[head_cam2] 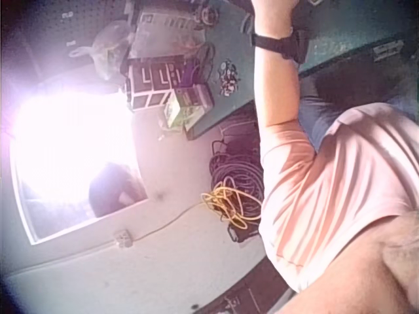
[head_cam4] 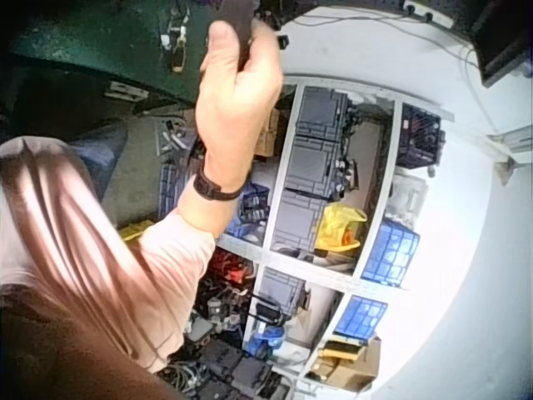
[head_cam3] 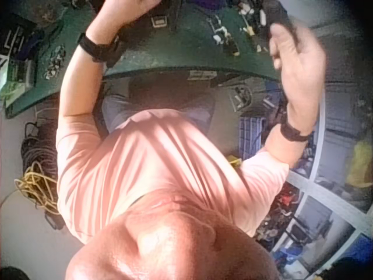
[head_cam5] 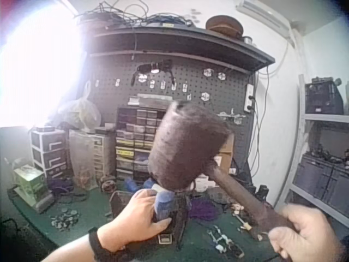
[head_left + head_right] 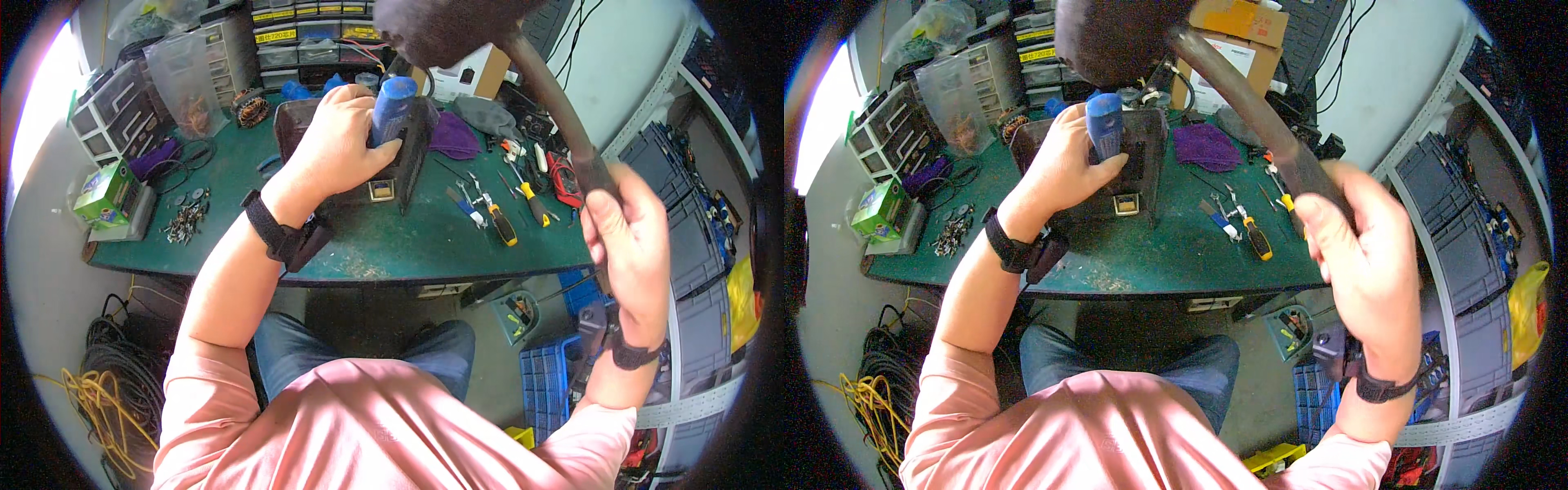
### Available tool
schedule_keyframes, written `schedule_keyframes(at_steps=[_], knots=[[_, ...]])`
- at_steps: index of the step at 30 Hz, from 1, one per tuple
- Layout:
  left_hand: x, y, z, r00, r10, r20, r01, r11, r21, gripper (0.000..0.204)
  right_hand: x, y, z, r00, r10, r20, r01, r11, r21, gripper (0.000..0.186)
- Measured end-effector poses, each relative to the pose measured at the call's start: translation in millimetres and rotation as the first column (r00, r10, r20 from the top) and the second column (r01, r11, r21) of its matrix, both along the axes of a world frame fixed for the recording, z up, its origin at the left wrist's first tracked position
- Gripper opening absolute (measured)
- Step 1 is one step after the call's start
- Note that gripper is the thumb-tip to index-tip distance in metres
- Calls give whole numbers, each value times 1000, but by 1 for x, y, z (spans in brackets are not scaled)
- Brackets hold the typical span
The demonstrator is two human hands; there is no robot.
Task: The person organizes a workbench, then uses a chisel and hammer to pry and remove a small component from a black plastic housing. They repeatedly strike the chisel to loosen the part and inspect the housing throughout the process.
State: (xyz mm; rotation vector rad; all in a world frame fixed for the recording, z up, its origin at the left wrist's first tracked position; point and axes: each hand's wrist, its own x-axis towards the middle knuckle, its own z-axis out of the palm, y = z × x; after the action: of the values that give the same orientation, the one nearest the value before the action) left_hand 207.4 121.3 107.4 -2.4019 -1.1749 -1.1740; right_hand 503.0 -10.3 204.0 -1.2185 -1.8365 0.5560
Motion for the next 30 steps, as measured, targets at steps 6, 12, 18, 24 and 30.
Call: schedule_keyframes(at_steps=[6,12,18,24,30], knots=[[1,-1,-1,999,10,30,-11,999,45,35,-19,19,29,976,-14,218,-26,983,183,24],[3,4,-3,997,-19,77,8,990,142,33,-20,22,50,949,-24,315,5,998,62,31],[-1,-4,-1,999,8,37,-7,1000,-22,38,-22,9,53,937,-53,344,-1,988,154,33],[2,-1,-4,996,-7,86,-6,990,142,33,-26,4,58,965,-102,243,84,993,83,34],[-4,-1,-3,999,30,37,-30,1000,5,39,-30,8,63,949,-112,295,54,979,199,31]])
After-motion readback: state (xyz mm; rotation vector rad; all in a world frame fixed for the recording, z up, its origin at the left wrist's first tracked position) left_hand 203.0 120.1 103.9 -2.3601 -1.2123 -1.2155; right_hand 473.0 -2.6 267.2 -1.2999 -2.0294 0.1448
